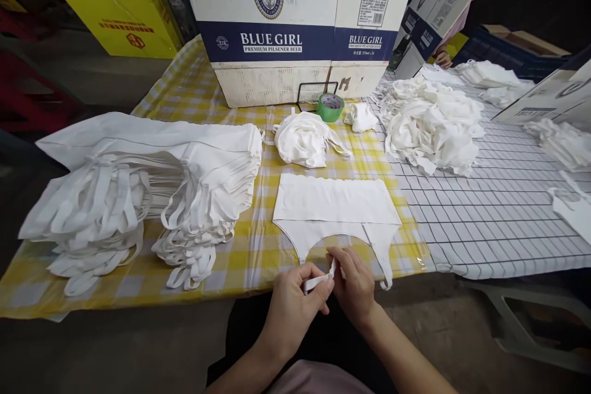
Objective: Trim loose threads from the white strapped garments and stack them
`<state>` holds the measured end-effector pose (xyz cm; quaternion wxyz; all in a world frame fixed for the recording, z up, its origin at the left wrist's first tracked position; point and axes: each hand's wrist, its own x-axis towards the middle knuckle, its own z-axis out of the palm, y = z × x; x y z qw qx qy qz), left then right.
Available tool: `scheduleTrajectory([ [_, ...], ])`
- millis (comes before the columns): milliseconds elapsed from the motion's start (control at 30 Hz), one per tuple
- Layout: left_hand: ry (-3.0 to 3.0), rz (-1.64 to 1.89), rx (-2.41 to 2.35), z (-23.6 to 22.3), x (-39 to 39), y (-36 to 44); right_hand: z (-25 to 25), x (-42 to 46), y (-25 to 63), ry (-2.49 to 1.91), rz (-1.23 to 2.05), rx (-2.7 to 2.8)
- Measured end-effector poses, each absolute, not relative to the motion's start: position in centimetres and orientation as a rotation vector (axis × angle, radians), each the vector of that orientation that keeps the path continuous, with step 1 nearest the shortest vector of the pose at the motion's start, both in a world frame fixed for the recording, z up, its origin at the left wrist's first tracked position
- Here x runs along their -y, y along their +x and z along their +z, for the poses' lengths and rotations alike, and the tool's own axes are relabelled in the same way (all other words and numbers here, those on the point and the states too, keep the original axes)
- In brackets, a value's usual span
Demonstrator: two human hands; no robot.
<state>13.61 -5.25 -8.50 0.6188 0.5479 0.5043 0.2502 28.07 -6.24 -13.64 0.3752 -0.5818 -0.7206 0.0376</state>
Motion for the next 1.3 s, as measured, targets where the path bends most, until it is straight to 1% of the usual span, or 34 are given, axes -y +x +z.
scheduleTrajectory([
  [100, 1.454, 0.611, -1.145, -8.8, 3.6, 12.9, -13.1, 5.5, 28.2, -1.488, 0.268, 1.761],
  [233, 2.043, 0.731, -1.227, -9.6, -1.0, 12.0, -11.8, 4.1, 28.4, -1.571, 0.627, 1.469],
  [367, 2.464, 0.600, -1.130, -10.4, -5.4, 12.4, -11.1, 2.5, 28.8, -1.524, 0.992, 1.175],
  [533, 2.622, 0.444, -0.946, -11.0, -8.1, 13.4, -11.2, 1.2, 29.5, -1.490, 1.185, 1.051],
  [633, 2.670, 0.428, -0.901, -11.5, -8.8, 13.6, -11.4, 0.7, 30.0, -1.585, 1.112, 1.151],
  [800, 2.487, 0.550, -0.945, -11.9, -9.3, 13.6, -11.2, -1.1, 30.5, -1.670, 0.727, 1.646],
  [933, 2.334, 0.614, -0.956, -12.0, -9.6, 13.6, -11.0, -2.6, 30.7, -1.663, 0.552, 1.867],
  [1300, 2.293, 0.619, -0.914, -12.8, -10.6, 13.7, -11.5, -5.2, 31.1, -1.698, 0.387, 2.155],
])
